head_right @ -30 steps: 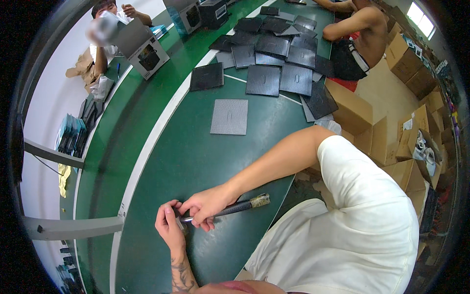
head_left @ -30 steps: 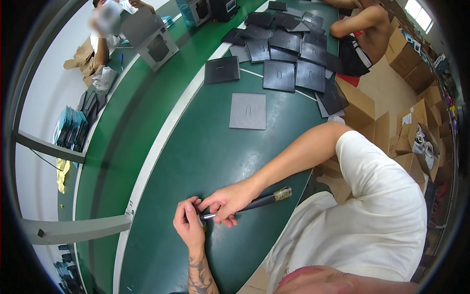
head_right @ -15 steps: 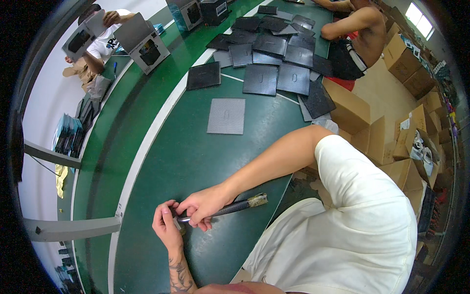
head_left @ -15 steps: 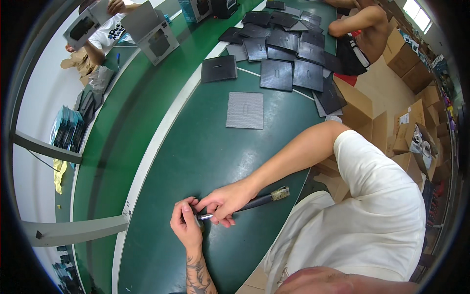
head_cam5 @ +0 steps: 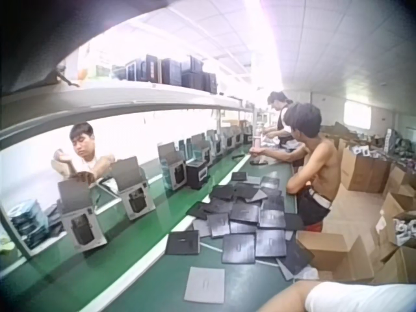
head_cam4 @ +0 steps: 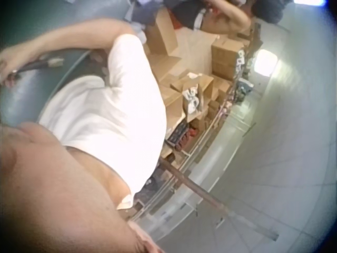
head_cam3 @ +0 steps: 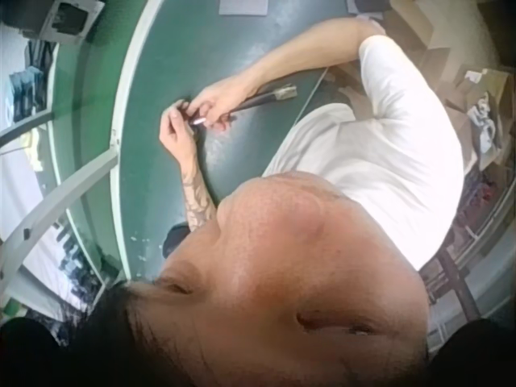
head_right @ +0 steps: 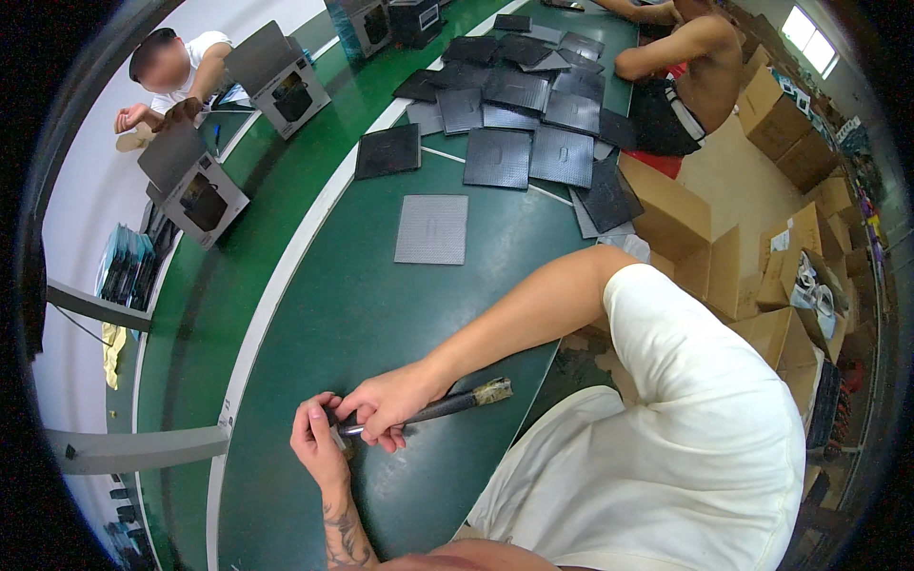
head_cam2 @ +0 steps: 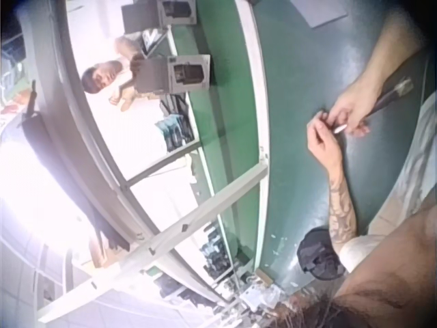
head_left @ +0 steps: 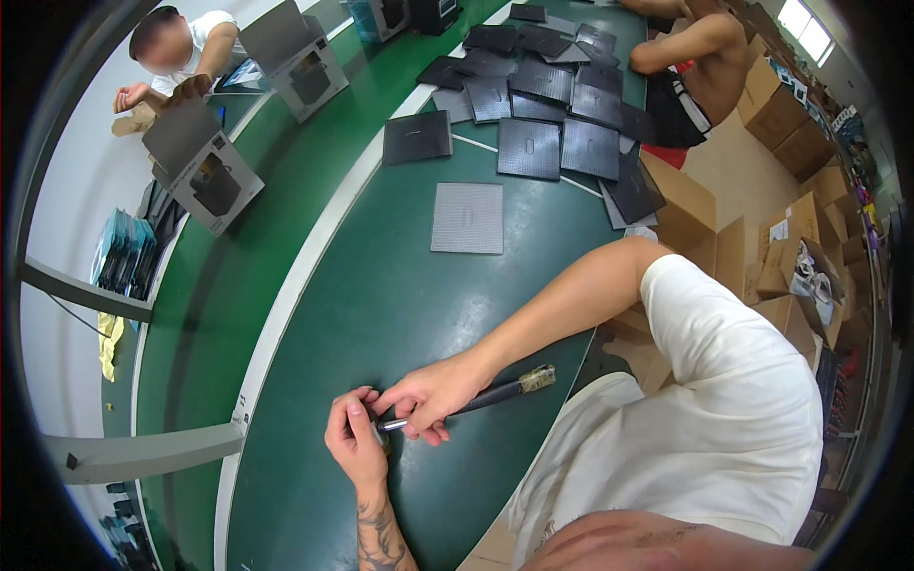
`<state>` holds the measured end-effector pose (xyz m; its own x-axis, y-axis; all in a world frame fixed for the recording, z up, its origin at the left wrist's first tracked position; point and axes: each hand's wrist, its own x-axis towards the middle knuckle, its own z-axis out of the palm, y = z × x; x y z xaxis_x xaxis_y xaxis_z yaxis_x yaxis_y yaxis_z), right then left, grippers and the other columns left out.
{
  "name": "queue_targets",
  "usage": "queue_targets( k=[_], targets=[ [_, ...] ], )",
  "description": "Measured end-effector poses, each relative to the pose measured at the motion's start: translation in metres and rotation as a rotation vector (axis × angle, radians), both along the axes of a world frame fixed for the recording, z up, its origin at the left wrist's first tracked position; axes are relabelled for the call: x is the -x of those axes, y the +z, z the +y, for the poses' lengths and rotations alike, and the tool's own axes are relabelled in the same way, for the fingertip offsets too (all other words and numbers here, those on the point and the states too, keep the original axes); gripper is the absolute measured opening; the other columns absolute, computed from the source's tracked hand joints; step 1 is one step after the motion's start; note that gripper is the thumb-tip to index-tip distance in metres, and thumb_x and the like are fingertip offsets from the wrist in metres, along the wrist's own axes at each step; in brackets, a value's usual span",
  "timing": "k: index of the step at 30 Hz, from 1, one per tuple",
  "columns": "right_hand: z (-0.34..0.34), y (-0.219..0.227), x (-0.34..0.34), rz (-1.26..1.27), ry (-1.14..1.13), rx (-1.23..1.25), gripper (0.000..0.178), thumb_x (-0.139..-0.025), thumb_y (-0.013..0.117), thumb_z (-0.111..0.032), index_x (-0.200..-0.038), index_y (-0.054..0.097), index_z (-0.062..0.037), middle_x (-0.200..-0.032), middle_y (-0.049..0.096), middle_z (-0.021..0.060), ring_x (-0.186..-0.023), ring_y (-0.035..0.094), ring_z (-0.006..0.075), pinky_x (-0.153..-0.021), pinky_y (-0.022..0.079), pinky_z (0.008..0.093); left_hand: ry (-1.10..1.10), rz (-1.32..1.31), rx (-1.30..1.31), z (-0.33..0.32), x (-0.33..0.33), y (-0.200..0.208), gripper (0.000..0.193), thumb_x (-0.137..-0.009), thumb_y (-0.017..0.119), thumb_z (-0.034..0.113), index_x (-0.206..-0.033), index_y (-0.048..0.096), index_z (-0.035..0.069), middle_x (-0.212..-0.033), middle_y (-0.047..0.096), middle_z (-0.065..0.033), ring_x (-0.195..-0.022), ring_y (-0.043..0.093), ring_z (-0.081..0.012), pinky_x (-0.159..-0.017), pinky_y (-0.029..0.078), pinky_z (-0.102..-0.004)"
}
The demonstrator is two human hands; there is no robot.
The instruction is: The person assembles a small black electronic device by inserting a metal rod into a slot and securing it with a yellow rubber mallet. They then use a screwdriver to tighten a screw on the device's side. The person handles the device and tools on a green workbench in a workshop setting.
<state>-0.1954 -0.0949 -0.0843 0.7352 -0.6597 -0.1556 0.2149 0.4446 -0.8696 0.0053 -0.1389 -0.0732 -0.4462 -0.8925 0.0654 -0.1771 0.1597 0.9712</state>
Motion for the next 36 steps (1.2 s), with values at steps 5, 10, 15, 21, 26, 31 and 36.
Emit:
queue_targets(
  k=[5,10,15,21,26,31,36],
  targets=[
    [-0.001,0.005,0.002,0.049,0.001,-0.024,0.067,-0.101,0.054,-0.008,-0.159,0.02,-0.0036,-0.099,0.061,0.0124,-0.081,0.068,0.0185,-0.071,0.058,0.0314,0.005,0.024,-0.021,0.0,-0.001,0.0,0.023,-0.104,0.051,0.011,-0.102,0.067,-0.006,-0.098,0.069,-0.0122,-0.088,0.066,-0.018,-0.079,0.052,-0.0303],
    [-0.002,0.013,0.004,0.058,0.016,-0.015,0.066,-0.101,0.054,-0.009,-0.158,0.021,-0.0022,-0.099,0.061,0.012,-0.081,0.067,0.0184,-0.071,0.057,0.0308,0.004,0.008,-0.024,-0.002,-0.002,0.003,0.023,-0.103,0.054,0.011,-0.104,0.069,-0.006,-0.097,0.071,-0.013,-0.09,0.068,-0.0185,-0.081,0.053,-0.0298],
    [-0.002,0.02,0.004,0.073,0.015,-0.027,0.064,-0.1,0.054,-0.008,-0.157,0.024,-0.0026,-0.101,0.061,0.0123,-0.081,0.067,0.0185,-0.07,0.056,0.0298,-0.009,0.003,0.016,-0.003,-0.002,0.003,0.022,-0.103,0.055,0.013,-0.103,0.069,-0.005,-0.095,0.071,-0.0133,-0.088,0.069,-0.0198,-0.079,0.053,-0.0303],
    [-0.002,0.018,0.005,0.045,0.025,-0.043,0.063,-0.102,0.054,-0.01,-0.157,0.024,-0.0042,-0.102,0.06,0.0107,-0.08,0.066,0.0173,-0.071,0.055,0.0297,-0.011,0.025,0.02,-0.003,-0.001,0.001,0.022,-0.103,0.056,0.014,-0.102,0.069,-0.005,-0.095,0.071,-0.0131,-0.087,0.07,-0.0202,-0.078,0.053,-0.0304],
    [-0.002,0.018,0.006,0.047,0.027,-0.028,0.063,-0.102,0.054,-0.01,-0.158,0.024,-0.0046,-0.1,0.06,0.01,-0.079,0.066,0.0169,-0.071,0.055,0.0294,-0.017,0.015,0.038,-0.003,0.0,0.001,0.023,-0.103,0.056,0.014,-0.102,0.069,-0.005,-0.095,0.071,-0.0132,-0.087,0.069,-0.0201,-0.077,0.053,-0.0301],
    [-0.003,0.018,0.005,0.045,0.024,-0.034,0.063,-0.102,0.053,-0.01,-0.158,0.023,-0.0046,-0.1,0.06,0.0103,-0.079,0.066,0.0168,-0.07,0.055,0.0295,-0.025,0.015,0.046,-0.004,-0.001,0.001,0.022,-0.103,0.056,0.013,-0.101,0.069,-0.005,-0.095,0.071,-0.0133,-0.087,0.07,-0.0202,-0.077,0.053,-0.0301],
    [-0.002,0.016,0.006,0.045,0.029,-0.023,0.064,-0.102,0.053,-0.01,-0.158,0.022,-0.0048,-0.102,0.06,0.0111,-0.08,0.066,0.0168,-0.071,0.056,0.0297,-0.015,0.013,0.038,-0.004,0.0,0.002,0.022,-0.102,0.056,0.012,-0.101,0.069,-0.005,-0.095,0.071,-0.0135,-0.086,0.07,-0.0204,-0.077,0.053,-0.0305]
  ],
)
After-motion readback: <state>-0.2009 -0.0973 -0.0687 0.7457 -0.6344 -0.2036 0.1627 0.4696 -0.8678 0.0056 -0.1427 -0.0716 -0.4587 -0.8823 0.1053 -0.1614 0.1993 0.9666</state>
